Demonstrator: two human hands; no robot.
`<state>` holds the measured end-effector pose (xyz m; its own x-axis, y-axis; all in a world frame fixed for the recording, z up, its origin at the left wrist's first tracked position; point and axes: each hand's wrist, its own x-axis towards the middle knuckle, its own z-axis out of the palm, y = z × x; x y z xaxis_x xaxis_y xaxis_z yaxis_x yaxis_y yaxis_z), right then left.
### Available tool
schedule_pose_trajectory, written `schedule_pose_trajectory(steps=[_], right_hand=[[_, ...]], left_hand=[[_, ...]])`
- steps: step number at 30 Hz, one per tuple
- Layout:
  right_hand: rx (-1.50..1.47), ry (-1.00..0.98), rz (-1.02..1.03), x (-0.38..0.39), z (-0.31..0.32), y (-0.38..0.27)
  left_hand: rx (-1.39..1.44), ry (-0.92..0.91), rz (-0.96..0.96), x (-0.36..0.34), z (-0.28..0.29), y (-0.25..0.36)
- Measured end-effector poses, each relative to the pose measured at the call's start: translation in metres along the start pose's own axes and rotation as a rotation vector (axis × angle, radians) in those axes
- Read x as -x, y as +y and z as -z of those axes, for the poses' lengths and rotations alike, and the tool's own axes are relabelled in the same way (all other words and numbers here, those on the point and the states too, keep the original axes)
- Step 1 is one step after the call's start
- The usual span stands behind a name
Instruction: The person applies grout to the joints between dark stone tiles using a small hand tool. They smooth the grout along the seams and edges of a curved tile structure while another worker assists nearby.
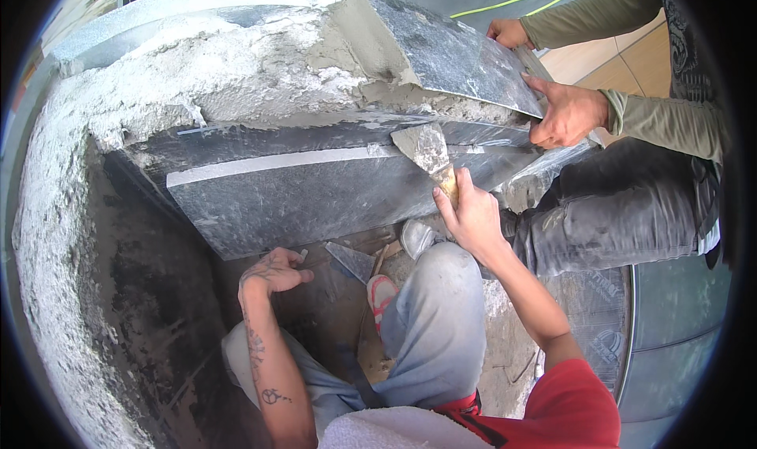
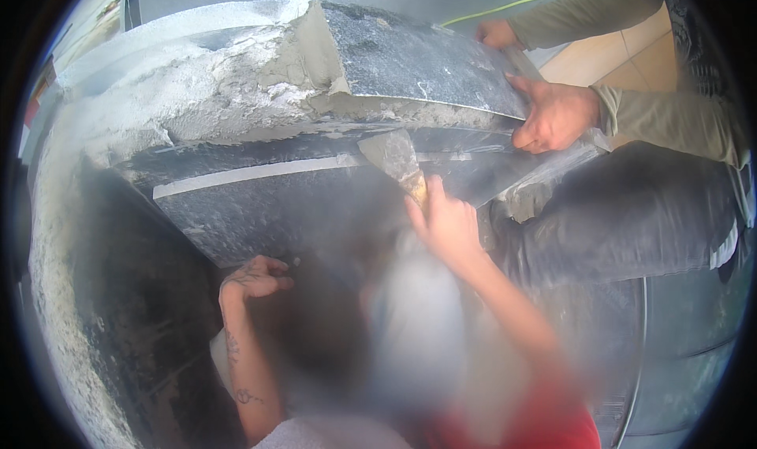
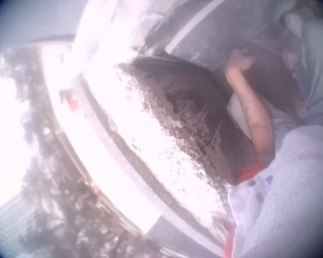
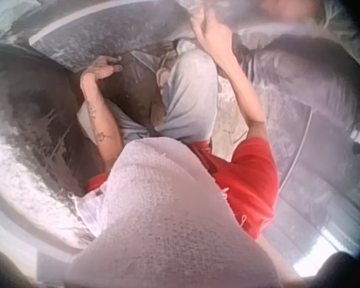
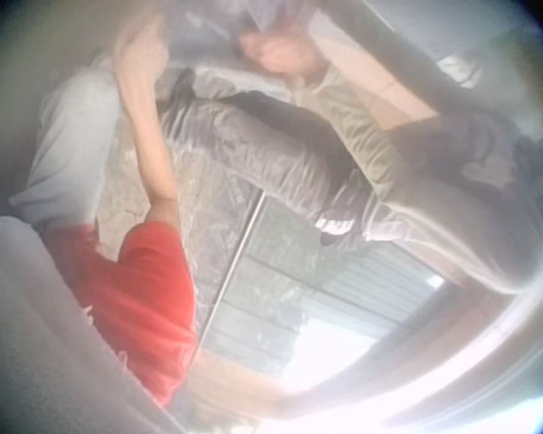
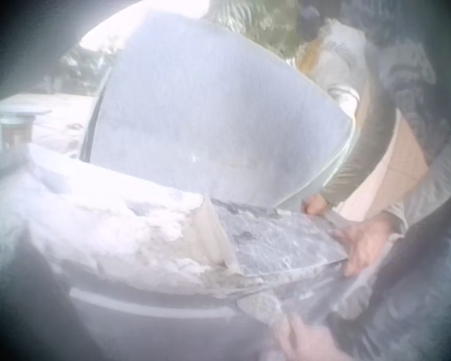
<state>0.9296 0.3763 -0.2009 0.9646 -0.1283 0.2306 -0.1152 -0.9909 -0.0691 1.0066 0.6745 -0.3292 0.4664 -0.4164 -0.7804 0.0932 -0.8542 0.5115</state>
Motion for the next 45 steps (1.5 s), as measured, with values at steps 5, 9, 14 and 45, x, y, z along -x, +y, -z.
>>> schedule_pose_trajectory(steps=[5, 9, 14, 45], right_hand=[[-0.174, 0.155, 0.331, 0.007, 0.027, -0.014], [-0.389, 0.09, 0.365, -0.004, 0.067, -0.062], [-0.348, 0.277, 0.428, -0.023, 0.12, -0.08], [0.17, 0.249, 0.468, -0.032, 0.129, -0.055]], left_hand=[[-0.012, 0.01, -0.015, -0.005, -0.003, 0.001], [0.002, 0.014, -0.002, 0.016, 0.004, 0.011], [0.088, 0.008, -0.027, 0.014, 0.004, 0.008], [0.096, 0.005, -0.022, 0.016, -0.002, 0.006]])
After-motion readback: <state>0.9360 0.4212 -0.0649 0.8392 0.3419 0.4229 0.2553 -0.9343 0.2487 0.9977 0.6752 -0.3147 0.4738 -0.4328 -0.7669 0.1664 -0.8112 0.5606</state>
